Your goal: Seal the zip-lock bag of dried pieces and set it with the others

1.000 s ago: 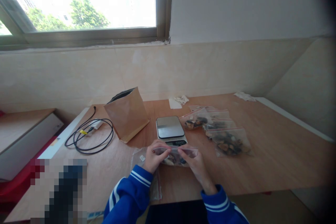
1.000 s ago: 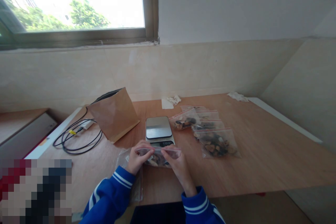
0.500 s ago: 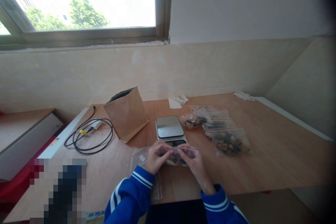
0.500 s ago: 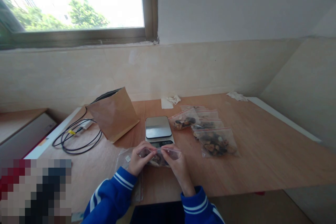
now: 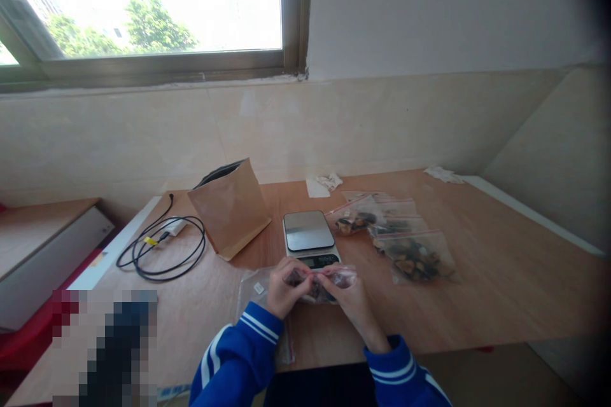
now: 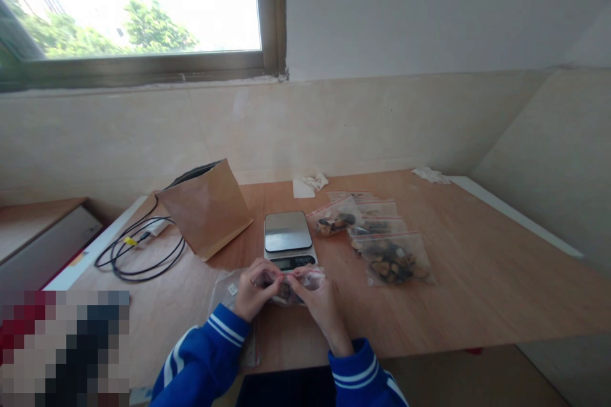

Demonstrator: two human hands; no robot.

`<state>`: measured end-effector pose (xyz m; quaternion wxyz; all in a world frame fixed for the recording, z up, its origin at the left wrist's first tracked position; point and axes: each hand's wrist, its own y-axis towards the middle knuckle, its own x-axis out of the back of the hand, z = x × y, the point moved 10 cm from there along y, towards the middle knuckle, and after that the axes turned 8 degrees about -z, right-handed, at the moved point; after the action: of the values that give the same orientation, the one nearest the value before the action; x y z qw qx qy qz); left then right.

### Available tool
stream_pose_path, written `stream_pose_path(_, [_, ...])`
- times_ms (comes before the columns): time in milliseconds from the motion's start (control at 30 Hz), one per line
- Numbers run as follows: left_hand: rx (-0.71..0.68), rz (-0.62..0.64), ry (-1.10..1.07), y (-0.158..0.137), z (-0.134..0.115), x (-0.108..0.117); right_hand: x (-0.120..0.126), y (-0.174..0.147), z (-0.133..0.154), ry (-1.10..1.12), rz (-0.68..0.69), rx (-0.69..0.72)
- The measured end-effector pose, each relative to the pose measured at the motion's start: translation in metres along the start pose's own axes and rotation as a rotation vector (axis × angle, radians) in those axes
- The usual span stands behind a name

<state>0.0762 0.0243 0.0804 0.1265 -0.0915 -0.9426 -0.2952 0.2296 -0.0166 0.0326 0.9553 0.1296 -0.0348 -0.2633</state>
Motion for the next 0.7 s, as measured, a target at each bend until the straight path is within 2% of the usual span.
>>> stream_pose_path(100, [0.005,-0.009,0.010,0.000,0.001,0.000,0.002,-0.001,0.002,-0.032,-0.041,0.029])
stream_pose_path(233, [0.018,0.028,-0.014,0.001,0.001,-0.002,-0.002,-0.001,0.006,-0.010,0.009,0.041])
stream_pose_path(433, [-0.016,0.074,0.025,0.001,0.001,-0.005,-0.001,0.000,0.000,-0.010,0.009,0.013])
stream_pose_path(700, [-0.040,0.067,0.078,-0.001,-0.001,-0.004,-0.008,0.000,-0.003,-0.040,0.074,0.023])
